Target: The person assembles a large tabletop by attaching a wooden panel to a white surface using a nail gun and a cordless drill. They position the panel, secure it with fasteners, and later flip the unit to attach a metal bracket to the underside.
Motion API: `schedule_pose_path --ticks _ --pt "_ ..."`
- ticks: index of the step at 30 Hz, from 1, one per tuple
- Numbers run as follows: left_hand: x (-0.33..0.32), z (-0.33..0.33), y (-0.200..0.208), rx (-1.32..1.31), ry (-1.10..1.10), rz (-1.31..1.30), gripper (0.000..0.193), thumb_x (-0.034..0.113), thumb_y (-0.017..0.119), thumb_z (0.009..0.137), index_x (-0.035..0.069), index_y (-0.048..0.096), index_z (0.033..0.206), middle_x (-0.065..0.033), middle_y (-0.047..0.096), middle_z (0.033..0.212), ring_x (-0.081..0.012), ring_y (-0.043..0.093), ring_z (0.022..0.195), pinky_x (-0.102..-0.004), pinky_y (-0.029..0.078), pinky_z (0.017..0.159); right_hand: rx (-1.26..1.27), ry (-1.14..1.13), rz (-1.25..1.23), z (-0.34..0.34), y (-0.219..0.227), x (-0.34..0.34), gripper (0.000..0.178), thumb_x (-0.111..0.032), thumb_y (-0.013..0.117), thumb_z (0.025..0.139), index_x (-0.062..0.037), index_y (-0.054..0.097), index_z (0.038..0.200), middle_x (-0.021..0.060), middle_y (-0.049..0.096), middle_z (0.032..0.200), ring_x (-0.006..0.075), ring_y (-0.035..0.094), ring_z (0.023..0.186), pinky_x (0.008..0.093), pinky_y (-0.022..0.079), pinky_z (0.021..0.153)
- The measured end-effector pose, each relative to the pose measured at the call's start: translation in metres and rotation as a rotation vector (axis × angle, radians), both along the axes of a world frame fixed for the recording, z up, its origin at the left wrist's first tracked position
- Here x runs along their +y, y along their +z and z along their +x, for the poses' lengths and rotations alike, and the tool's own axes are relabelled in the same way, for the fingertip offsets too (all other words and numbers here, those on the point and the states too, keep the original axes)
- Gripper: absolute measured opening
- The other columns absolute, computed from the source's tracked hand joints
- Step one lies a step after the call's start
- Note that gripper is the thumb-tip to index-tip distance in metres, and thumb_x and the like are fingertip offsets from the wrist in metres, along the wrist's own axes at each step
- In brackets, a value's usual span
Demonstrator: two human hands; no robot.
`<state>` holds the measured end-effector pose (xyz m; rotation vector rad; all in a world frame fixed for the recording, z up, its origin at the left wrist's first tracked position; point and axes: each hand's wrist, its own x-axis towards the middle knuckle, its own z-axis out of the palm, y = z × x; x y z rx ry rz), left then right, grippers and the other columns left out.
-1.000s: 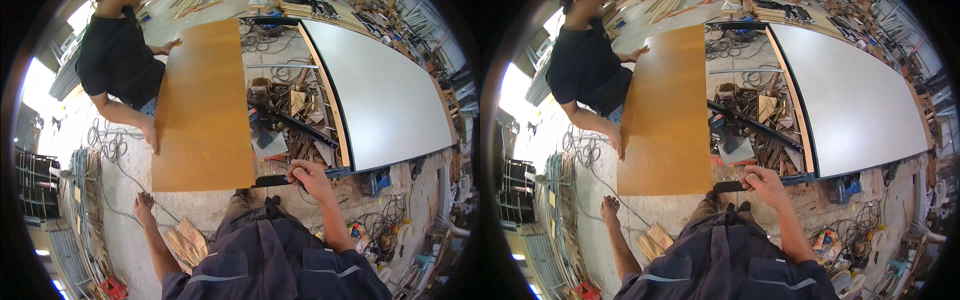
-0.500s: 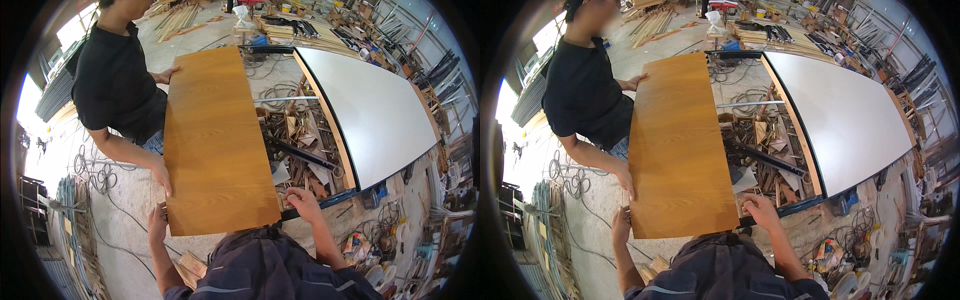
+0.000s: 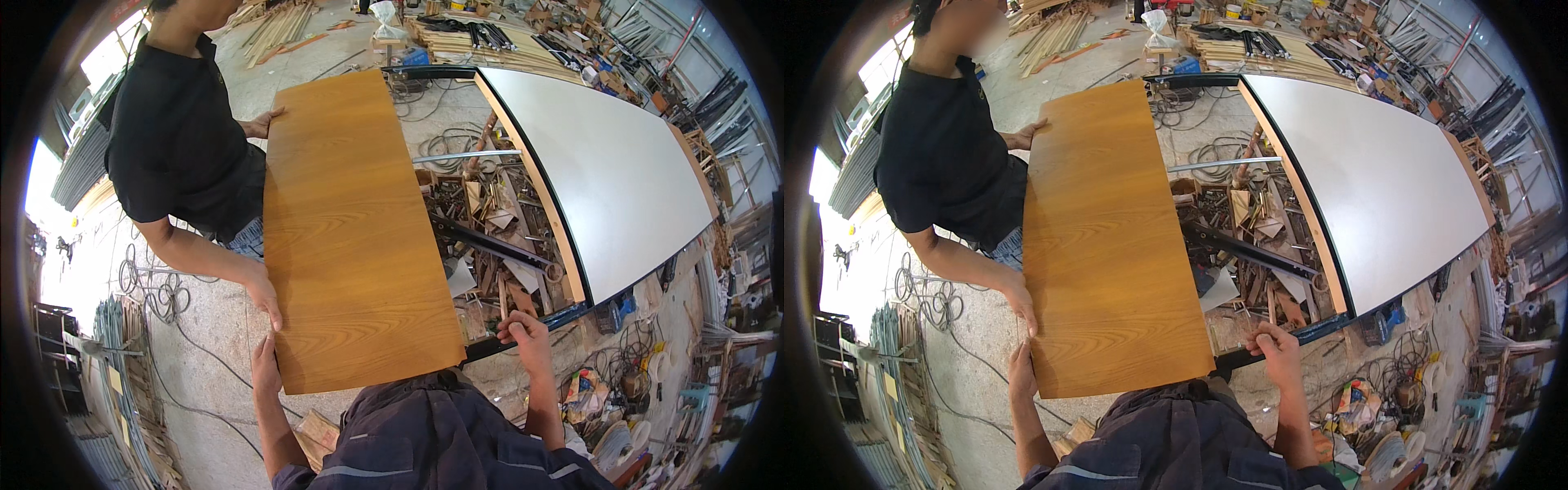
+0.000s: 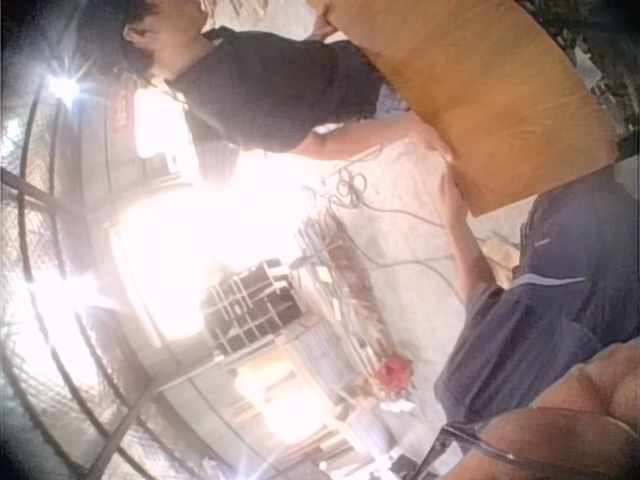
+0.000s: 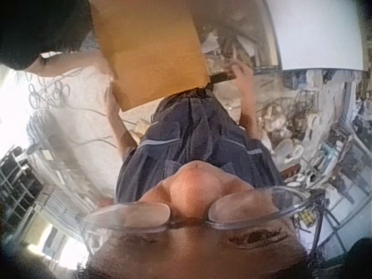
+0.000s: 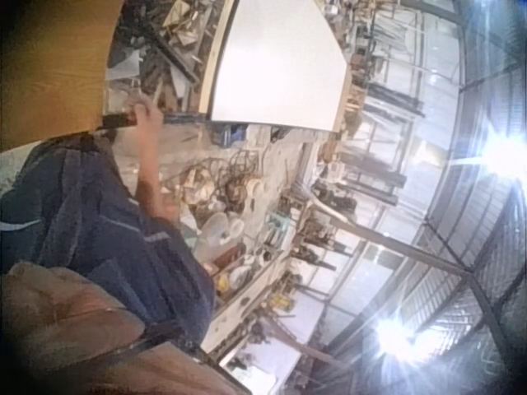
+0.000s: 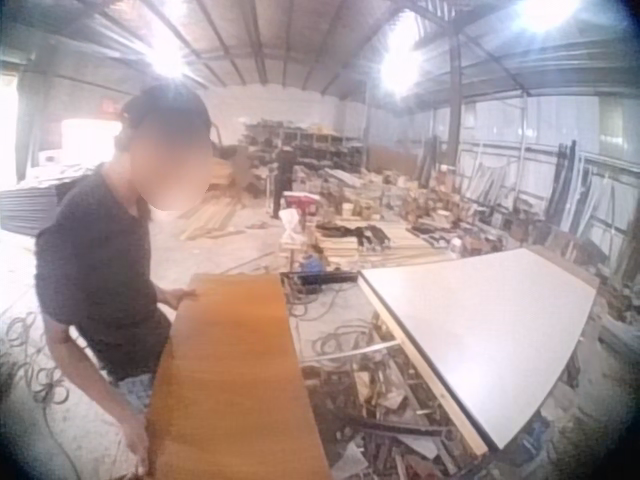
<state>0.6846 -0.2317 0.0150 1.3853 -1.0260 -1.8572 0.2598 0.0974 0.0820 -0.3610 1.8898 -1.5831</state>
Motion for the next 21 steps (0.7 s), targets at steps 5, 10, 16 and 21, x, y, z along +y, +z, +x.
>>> schedule_pose_path --ticks 5,10,16,21 --pt "0.001 -0.01 -0.001 0.034 -0.012 -0.02 0.043 0.023 0.047 0.109 -0.011 0.053 0.134 -0.0175 0.064 0.129 -0.0236 0.066 0.113 -0.0352 0.054 0.095 0.015 -0.009 0.033 0.001 0.007 0.004 0.018 -0.004 0.053 0.096 0.0022 0.069 0.096 0.0061 0.07 0.089 0.0144 0.068 0.076 0.0284 0.057 0.068" --pt "0.0 -0.009 -0.002 0.026 -0.015 -0.037 0.045 0.024 0.051 0.107 -0.011 0.055 0.135 -0.0158 0.064 0.129 -0.0202 0.064 0.114 -0.0326 0.051 0.097 -0.008 0.006 -0.003 0.0 0.0 0.008 0.021 -0.004 0.056 0.098 0.0071 0.067 0.112 0.0121 0.072 0.096 0.0178 0.07 0.08 0.0308 0.058 0.07" --pt "-0.006 -0.015 -0.001 -0.14 -0.048 -0.107 0.042 0.024 0.052 0.106 -0.01 0.06 0.129 -0.0125 0.068 0.119 -0.0176 0.063 0.108 -0.031 0.049 0.094 0.005 -0.043 0.02 0.003 0.0 0.007 0.019 -0.002 0.053 0.098 0.0045 0.069 0.106 0.0091 0.071 0.092 0.0166 0.069 0.078 0.0301 0.057 0.07" --pt "-0.004 -0.02 -0.013 -0.194 -0.082 -0.13 0.04 0.024 0.052 0.105 -0.008 0.064 0.125 -0.0108 0.069 0.114 -0.0164 0.062 0.103 -0.0309 0.048 0.091 0.059 0.12 0.11 -0.008 0.002 -0.015 0.019 -0.009 0.057 0.097 0.0025 0.07 0.104 0.0071 0.07 0.092 0.0164 0.067 0.086 0.0313 0.054 0.078"
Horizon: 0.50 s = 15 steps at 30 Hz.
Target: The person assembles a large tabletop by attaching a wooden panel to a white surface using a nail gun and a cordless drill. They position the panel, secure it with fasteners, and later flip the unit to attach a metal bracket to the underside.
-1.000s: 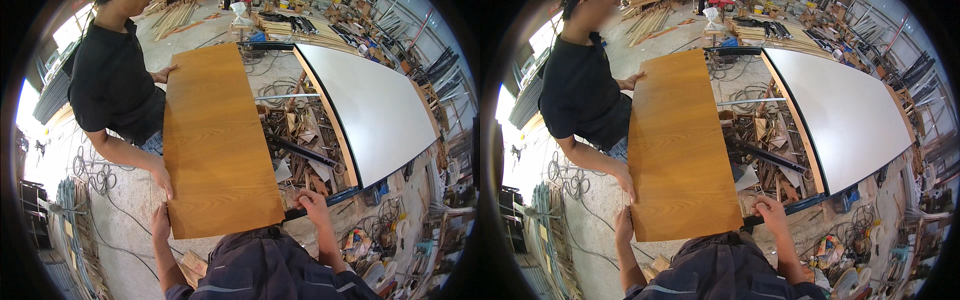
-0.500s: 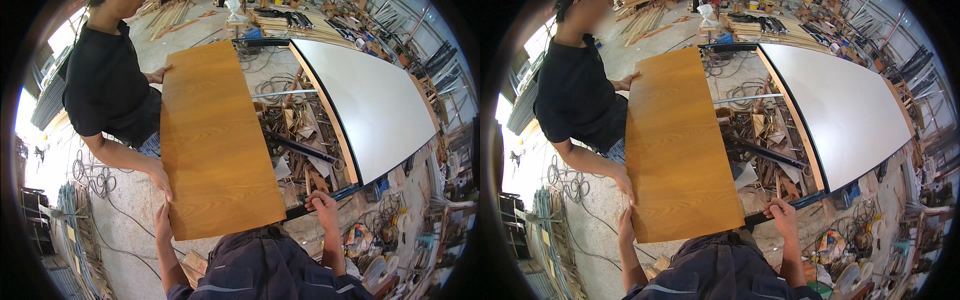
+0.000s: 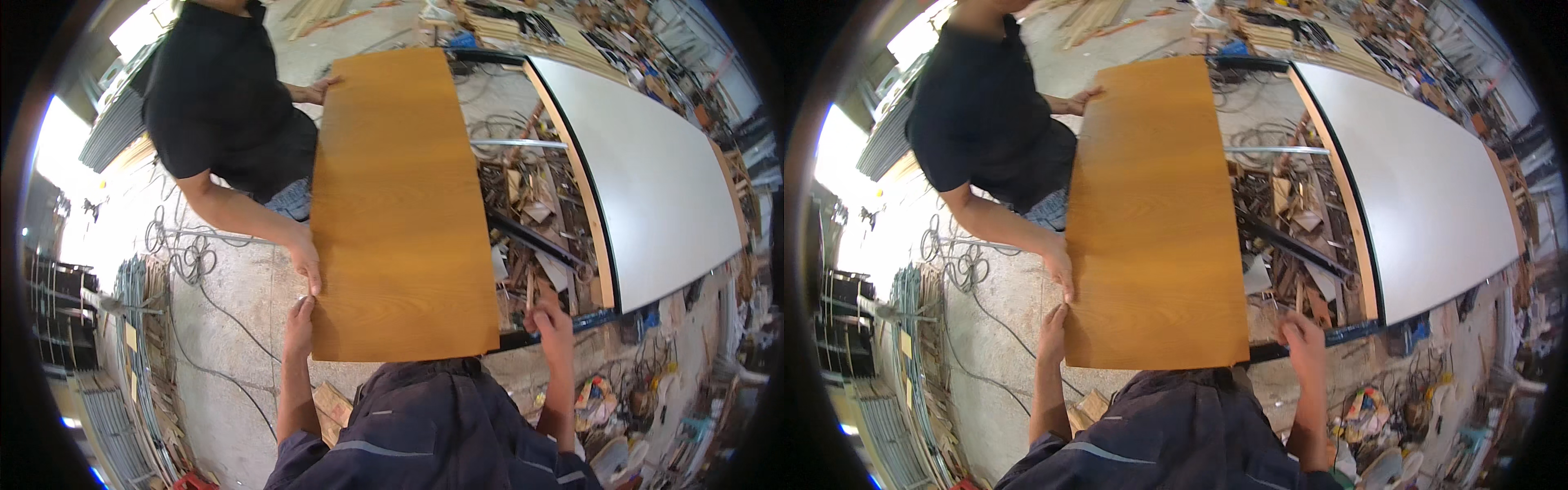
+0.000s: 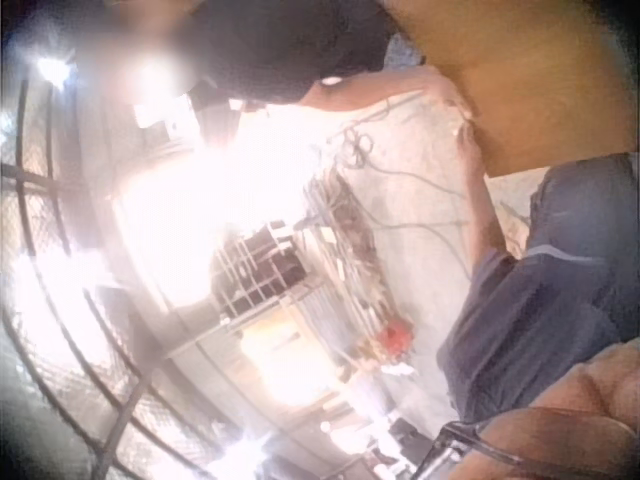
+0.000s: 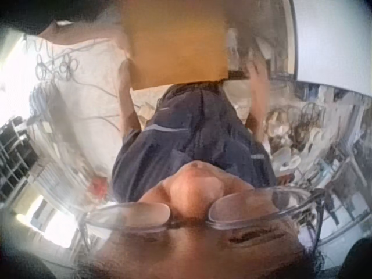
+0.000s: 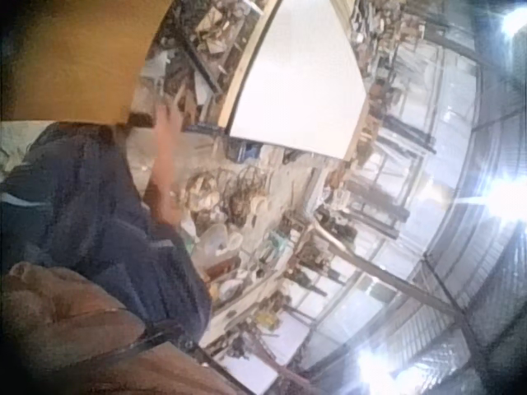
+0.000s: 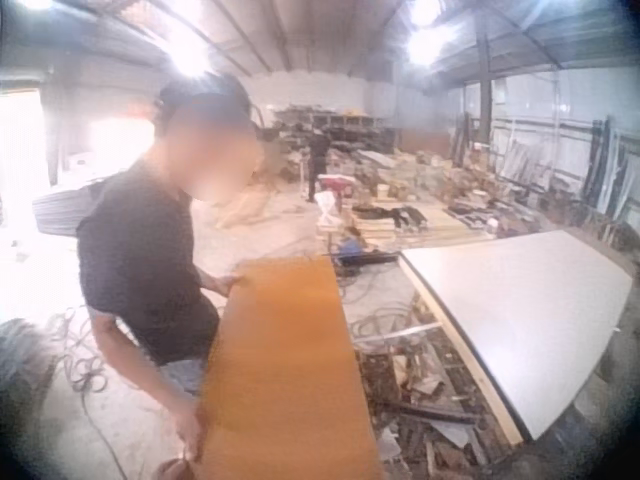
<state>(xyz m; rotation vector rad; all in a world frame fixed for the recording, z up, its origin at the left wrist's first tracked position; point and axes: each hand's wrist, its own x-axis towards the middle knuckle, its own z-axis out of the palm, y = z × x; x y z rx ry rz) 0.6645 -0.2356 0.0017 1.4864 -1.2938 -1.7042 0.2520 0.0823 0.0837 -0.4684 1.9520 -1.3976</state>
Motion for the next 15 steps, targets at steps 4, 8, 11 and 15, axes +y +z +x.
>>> schedule_pose_path --ticks 4,8,11,15 --pt "0.004 -0.013 0.011 -0.001 0.003 0.015 0.041 0.024 0.052 0.105 -0.008 0.063 0.128 -0.0122 0.069 0.117 -0.0179 0.063 0.106 -0.0309 0.048 0.094 0.059 0.122 0.137 -0.024 -0.016 -0.056 0.03 -0.019 0.061 0.098 0.0019 0.065 0.12 0.0114 0.068 0.118 0.0231 0.064 0.112 0.0371 0.049 0.094" --pt "0.003 -0.012 0.006 -0.014 -0.004 -0.005 0.043 0.024 0.05 0.106 -0.009 0.06 0.131 -0.0141 0.067 0.123 -0.0201 0.063 0.11 -0.0317 0.048 0.096 0.133 0.178 0.265 -0.037 0.001 -0.136 0.048 -0.022 0.061 0.098 0.0029 0.055 0.139 0.0175 0.06 0.14 0.0312 0.058 0.129 0.0423 0.048 0.102" --pt "0.001 -0.033 0.025 0.028 0.018 0.008 0.043 0.023 0.049 0.106 -0.009 0.059 0.131 -0.0143 0.067 0.123 -0.0204 0.063 0.11 -0.0326 0.049 0.095 0.242 0.177 0.247 -0.061 -0.036 -0.17 0.061 -0.023 0.062 0.097 0.0053 0.046 0.148 0.0215 0.055 0.146 0.0343 0.057 0.13 0.0423 0.048 0.103" --pt "0.0 -0.038 0.03 0.026 -0.081 0.059 0.043 0.023 0.047 0.106 -0.009 0.058 0.133 -0.0142 0.067 0.122 -0.0208 0.064 0.11 -0.032 0.048 0.098 0.136 0.205 0.332 -0.061 -0.01 -0.196 0.066 -0.022 0.065 0.095 0.007 0.043 0.15 0.0251 0.053 0.147 0.0351 0.056 0.131 0.0417 0.047 0.105"
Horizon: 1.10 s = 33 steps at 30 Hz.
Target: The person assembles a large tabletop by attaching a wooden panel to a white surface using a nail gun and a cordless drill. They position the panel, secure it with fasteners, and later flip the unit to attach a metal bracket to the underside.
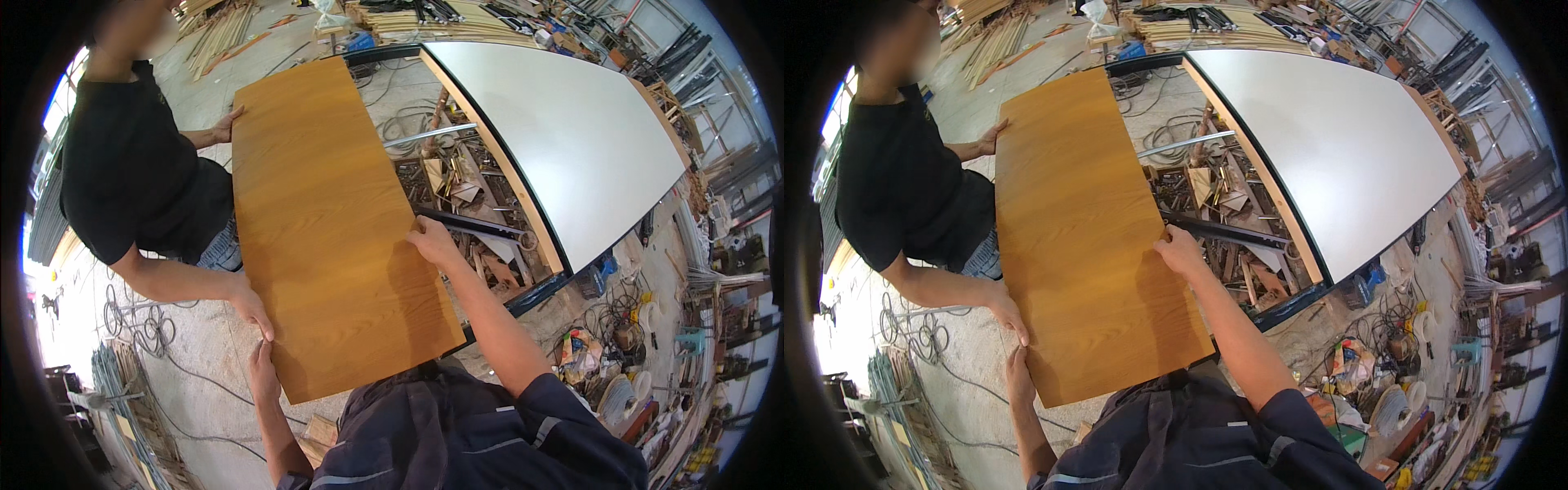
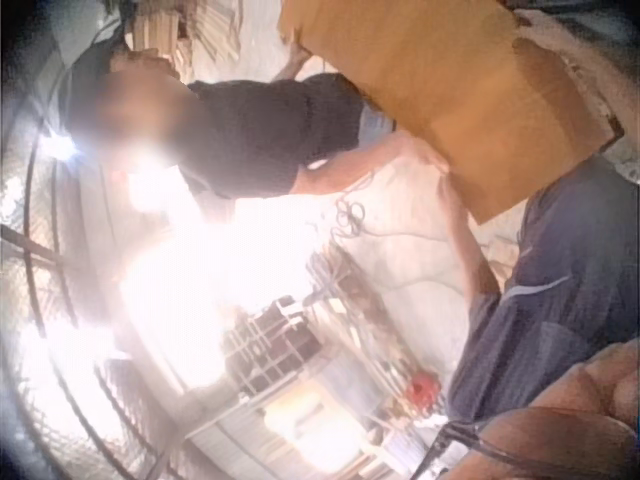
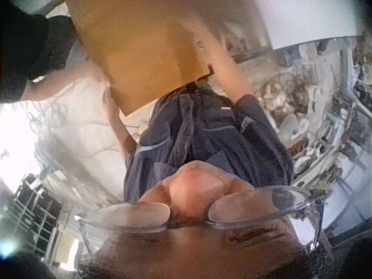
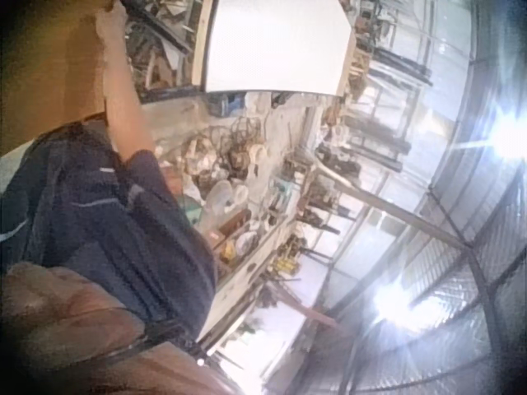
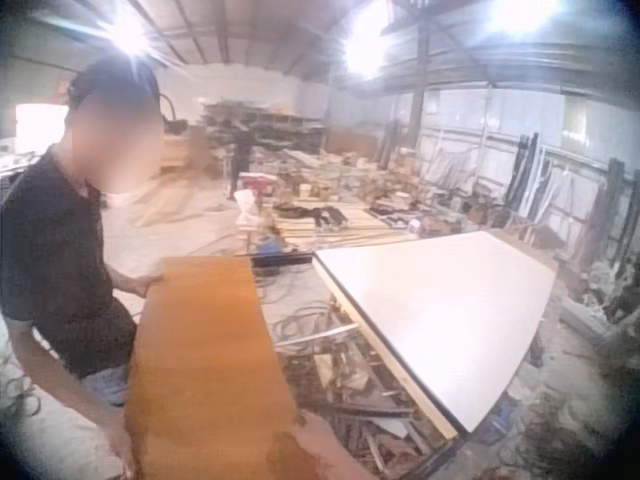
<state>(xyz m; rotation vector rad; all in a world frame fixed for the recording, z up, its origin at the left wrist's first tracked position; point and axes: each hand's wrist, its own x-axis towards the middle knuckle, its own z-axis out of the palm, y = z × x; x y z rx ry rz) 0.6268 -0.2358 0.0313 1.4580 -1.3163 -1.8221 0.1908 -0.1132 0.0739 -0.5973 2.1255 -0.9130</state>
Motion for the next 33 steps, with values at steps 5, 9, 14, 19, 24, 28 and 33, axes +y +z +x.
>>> schedule_pose_path --ticks 5,9,14,19,24,28,33 --pt "-0.005 -0.013 -0.024 0.113 0.143 0.121 0.044 0.025 0.046 0.106 -0.006 0.058 0.136 -0.0126 0.065 0.128 -0.0193 0.063 0.113 -0.0322 0.049 0.098 0.033 -0.178 -0.044 -0.019 -0.026 0.01 0.065 -0.015 0.068 0.09 0.0102 0.046 0.146 0.0256 0.057 0.142 0.0343 0.057 0.13 0.0405 0.047 0.105" --pt "0.012 -0.051 0.002 0.257 0.19 0.214 0.043 0.024 0.045 0.106 -0.005 0.06 0.134 -0.0123 0.061 0.132 -0.0207 0.06 0.118 -0.0344 0.049 0.099 0.085 -0.141 0.003 -0.042 -0.039 0.023 0.059 -0.015 0.067 0.091 0.0097 0.052 0.142 0.0254 0.06 0.139 0.0339 0.06 0.128 0.041 0.048 0.103" --pt "0.019 -0.064 -0.022 0.239 0.094 0.145 0.046 0.028 0.042 0.108 -0.004 0.055 0.139 -0.0126 0.059 0.137 -0.0228 0.06 0.121 -0.0356 0.049 0.102 0.26 -0.112 -0.065 -0.06 -0.035 0.07 0.052 -0.019 0.066 0.091 0.0049 0.06 0.136 0.0238 0.071 0.119 0.0387 0.067 0.113 0.0431 0.052 0.096" --pt "0.03 -0.082 -0.011 0.303 0.12 0.262 0.049 0.031 0.042 0.108 -0.002 0.051 0.143 -0.0138 0.058 0.138 -0.025 0.06 0.122 -0.0379 0.05 0.102 -0.055 -0.591 -0.417 -0.032 0.061 0.215 0.029 -0.013 0.059 0.096 0.0056 0.068 0.116 0.0103 0.072 0.1 0.0176 0.069 0.088 0.0326 0.055 0.077" --pt "0.052 -0.112 -0.023 0.288 0.141 0.335 0.052 0.036 0.047 0.107 -0.002 0.05 0.142 -0.0141 0.058 0.137 -0.0277 0.06 0.121 -0.0411 0.052 0.098 -0.315 -1.094 -0.659 0.014 -0.055 0.426 0.016 -0.017 0.06 0.097 -0.0037 0.065 0.105 0.0078 0.069 0.092 0.0184 0.067 0.08 0.0329 0.053 0.072" --pt "0.079 -0.153 -0.02 0.277 0.147 0.306 0.053 0.039 0.048 0.108 -0.001 0.05 0.141 -0.0134 0.056 0.138 -0.0283 0.059 0.122 -0.042 0.052 0.099 -0.544 -1.101 -0.41 0.055 -0.16 0.439 0.031 -0.019 0.064 0.097 -0.0026 0.06 0.123 0.0103 0.071 0.099 0.022 0.069 0.085 0.0363 0.055 0.074" --pt "0.087 -0.184 -0.016 0.321 0.049 0.287 0.054 0.042 0.048 0.108 -0.001 0.05 0.141 -0.0124 0.055 0.139 -0.0282 0.058 0.124 -0.0423 0.051 0.1 -0.812 -0.837 -0.684 0.05 -0.259 0.356 0.031 -0.018 0.056 0.102 -0.0029 0.062 0.128 0.0109 0.073 0.112 0.0249 0.071 0.091 0.0397 0.058 0.08"
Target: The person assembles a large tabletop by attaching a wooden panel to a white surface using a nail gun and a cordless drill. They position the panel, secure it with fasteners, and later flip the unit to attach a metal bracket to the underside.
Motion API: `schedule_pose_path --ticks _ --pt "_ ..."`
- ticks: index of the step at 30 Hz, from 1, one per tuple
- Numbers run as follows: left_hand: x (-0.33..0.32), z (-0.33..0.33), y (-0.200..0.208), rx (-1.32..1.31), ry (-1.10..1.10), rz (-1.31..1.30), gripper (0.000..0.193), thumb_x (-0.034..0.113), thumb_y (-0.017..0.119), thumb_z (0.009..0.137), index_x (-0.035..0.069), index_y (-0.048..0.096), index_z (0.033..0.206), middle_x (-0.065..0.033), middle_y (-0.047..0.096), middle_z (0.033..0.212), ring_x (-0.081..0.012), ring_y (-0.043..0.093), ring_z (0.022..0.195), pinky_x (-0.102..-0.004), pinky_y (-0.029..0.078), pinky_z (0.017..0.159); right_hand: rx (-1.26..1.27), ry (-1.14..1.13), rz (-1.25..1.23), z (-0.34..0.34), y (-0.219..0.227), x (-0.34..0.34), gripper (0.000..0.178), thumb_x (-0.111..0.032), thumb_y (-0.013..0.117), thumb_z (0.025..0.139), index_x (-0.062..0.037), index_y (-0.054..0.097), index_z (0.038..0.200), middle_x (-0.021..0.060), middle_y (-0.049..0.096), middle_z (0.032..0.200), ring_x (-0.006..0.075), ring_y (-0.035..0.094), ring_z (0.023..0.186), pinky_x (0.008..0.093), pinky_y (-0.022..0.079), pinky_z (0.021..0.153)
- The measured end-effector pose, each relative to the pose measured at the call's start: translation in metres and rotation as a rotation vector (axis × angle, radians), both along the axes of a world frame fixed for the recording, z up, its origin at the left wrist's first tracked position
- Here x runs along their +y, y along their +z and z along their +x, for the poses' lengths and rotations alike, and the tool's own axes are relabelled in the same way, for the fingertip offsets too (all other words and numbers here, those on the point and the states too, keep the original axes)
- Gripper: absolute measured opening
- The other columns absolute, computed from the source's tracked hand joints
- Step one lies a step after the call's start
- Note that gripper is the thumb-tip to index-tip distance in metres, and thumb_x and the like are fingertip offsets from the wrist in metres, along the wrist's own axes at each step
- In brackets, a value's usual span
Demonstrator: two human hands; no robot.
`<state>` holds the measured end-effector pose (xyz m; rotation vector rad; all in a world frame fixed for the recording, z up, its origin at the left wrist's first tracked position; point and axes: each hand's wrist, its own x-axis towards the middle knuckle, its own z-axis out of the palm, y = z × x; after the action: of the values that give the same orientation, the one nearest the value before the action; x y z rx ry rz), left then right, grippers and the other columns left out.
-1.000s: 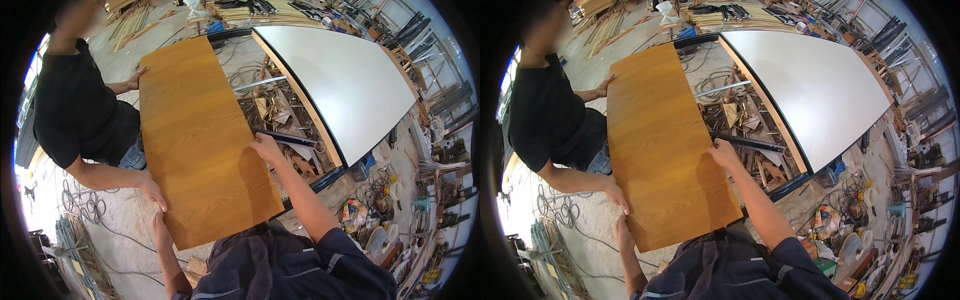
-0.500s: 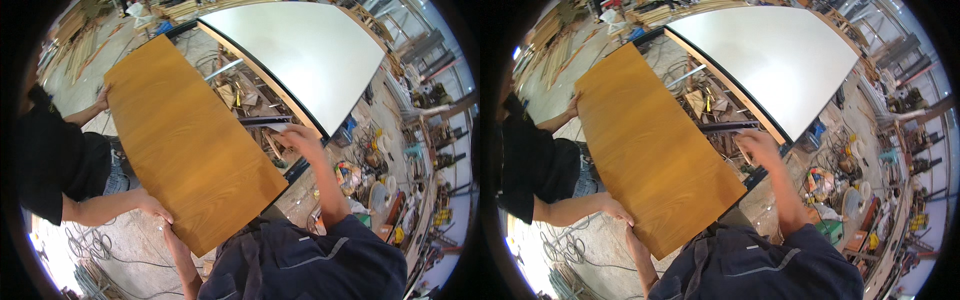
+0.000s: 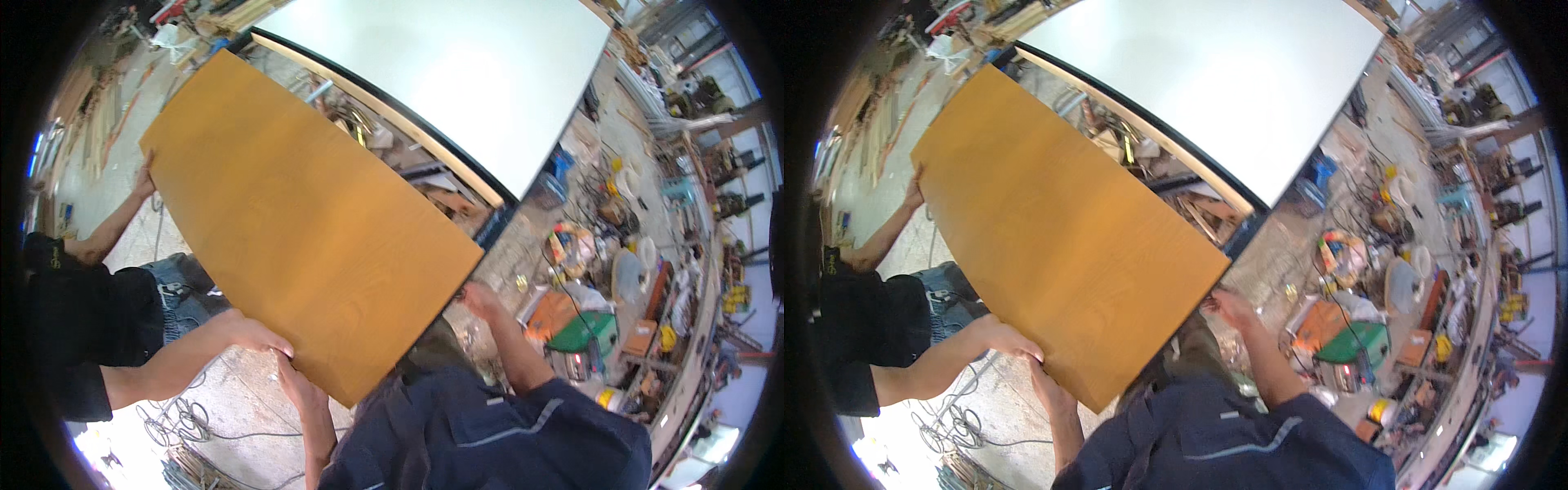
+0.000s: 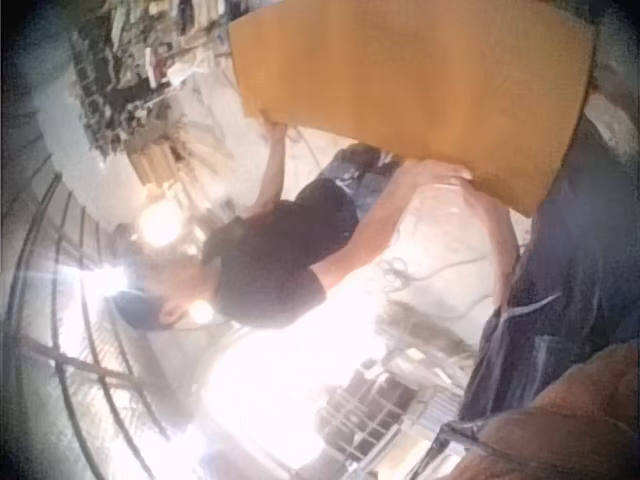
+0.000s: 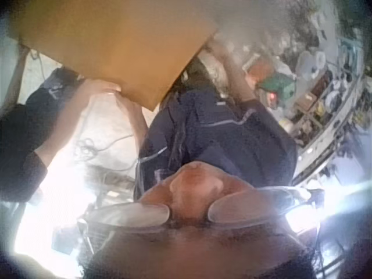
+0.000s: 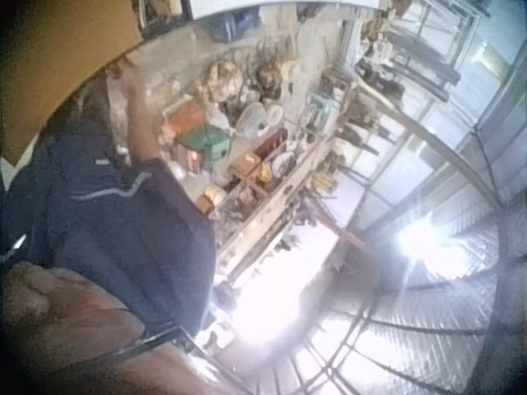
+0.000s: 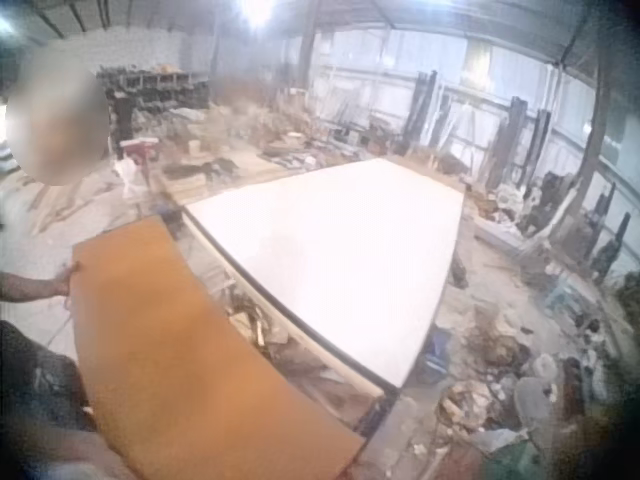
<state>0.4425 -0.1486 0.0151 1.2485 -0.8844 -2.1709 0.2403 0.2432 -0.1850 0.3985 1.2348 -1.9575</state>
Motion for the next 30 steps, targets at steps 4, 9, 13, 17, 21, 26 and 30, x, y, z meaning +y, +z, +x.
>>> schedule_pose_path --ticks 4,9,13,17,21,26,30 --pt "0.001 -0.014 -0.004 -0.047 0.008 0.055 0.051 0.04 0.045 0.109 0.0 0.05 0.141 -0.0111 0.056 0.139 -0.0273 0.058 0.124 -0.0424 0.052 0.101 -0.151 -0.045 -0.167 0.004 -0.02 -0.04 0.031 -0.019 0.056 0.102 -0.003 0.062 0.128 0.0108 0.072 0.113 0.025 0.071 0.093 0.04 0.057 0.081" --pt "0.018 -0.04 0.015 0.0 -0.031 0.026 0.051 0.038 0.042 0.11 -0.001 0.048 0.143 -0.0125 0.058 0.137 -0.0272 0.059 0.122 -0.0402 0.051 0.1 -0.26 -0.058 -0.304 -0.001 -0.033 -0.046 0.032 -0.019 0.056 0.102 -0.0032 0.061 0.129 0.0106 0.072 0.114 0.0251 0.07 0.094 0.0405 0.057 0.082" --pt "0.031 -0.048 0.004 -0.246 -0.194 -0.324 0.049 0.038 0.04 0.11 0.0 0.051 0.138 -0.0138 0.059 0.132 -0.0264 0.061 0.118 -0.0391 0.052 0.097 -0.322 -0.08 -0.344 -0.004 -0.03 -0.027 0.032 -0.02 0.056 0.102 -0.0033 0.061 0.129 0.0105 0.072 0.115 0.0252 0.07 0.096 0.0408 0.057 0.083" --pt "0.046 -0.066 0.004 -0.356 -0.1 -0.291 0.049 0.042 0.041 0.109 0.001 0.055 0.131 -0.0132 0.061 0.126 -0.0252 0.062 0.114 -0.0384 0.053 0.095 -0.382 -0.093 -0.348 -0.005 -0.025 -0.009 0.032 -0.021 0.055 0.102 -0.0034 0.061 0.129 0.0104 0.071 0.116 0.0253 0.07 0.097 0.0411 0.057 0.084" --pt "0.064 -0.094 0.006 -0.342 0.062 -0.251 0.05 0.043 0.042 0.108 0.001 0.056 0.13 -0.0126 0.061 0.125 -0.025 0.062 0.114 -0.039 0.054 0.094 -0.415 -0.099 -0.341 -0.01 -0.021 0.001 0.033 -0.021 0.055 0.103 -0.0035 0.061 0.13 0.0102 0.071 0.117 0.0254 0.069 0.099 0.0414 0.057 0.085" --pt "0.063 -0.084 -0.01 -0.256 0.018 -0.308 0.049 0.042 0.042 0.108 0.001 0.055 0.131 -0.0124 0.061 0.125 -0.0256 0.061 0.115 -0.0392 0.053 0.096 -0.439 -0.123 -0.327 -0.013 -0.012 0.014 0.033 -0.022 0.055 0.103 -0.0037 0.061 0.13 0.0101 0.071 0.118 0.0255 0.069 0.101 0.0419 0.057 0.086" --pt "0.062 -0.09 -0.008 -0.277 0.041 -0.246 0.051 0.042 0.041 0.108 0.0 0.054 0.134 -0.0134 0.06 0.128 -0.0265 0.06 0.117 -0.0396 0.051 0.098 -0.443 -0.146 -0.321 -0.012 -0.006 0.018 0.034 -0.023 0.055 0.103 -0.0038 0.061 0.13 0.01 0.071 0.119 0.0256 0.069 0.102 0.0422 0.057 0.087"
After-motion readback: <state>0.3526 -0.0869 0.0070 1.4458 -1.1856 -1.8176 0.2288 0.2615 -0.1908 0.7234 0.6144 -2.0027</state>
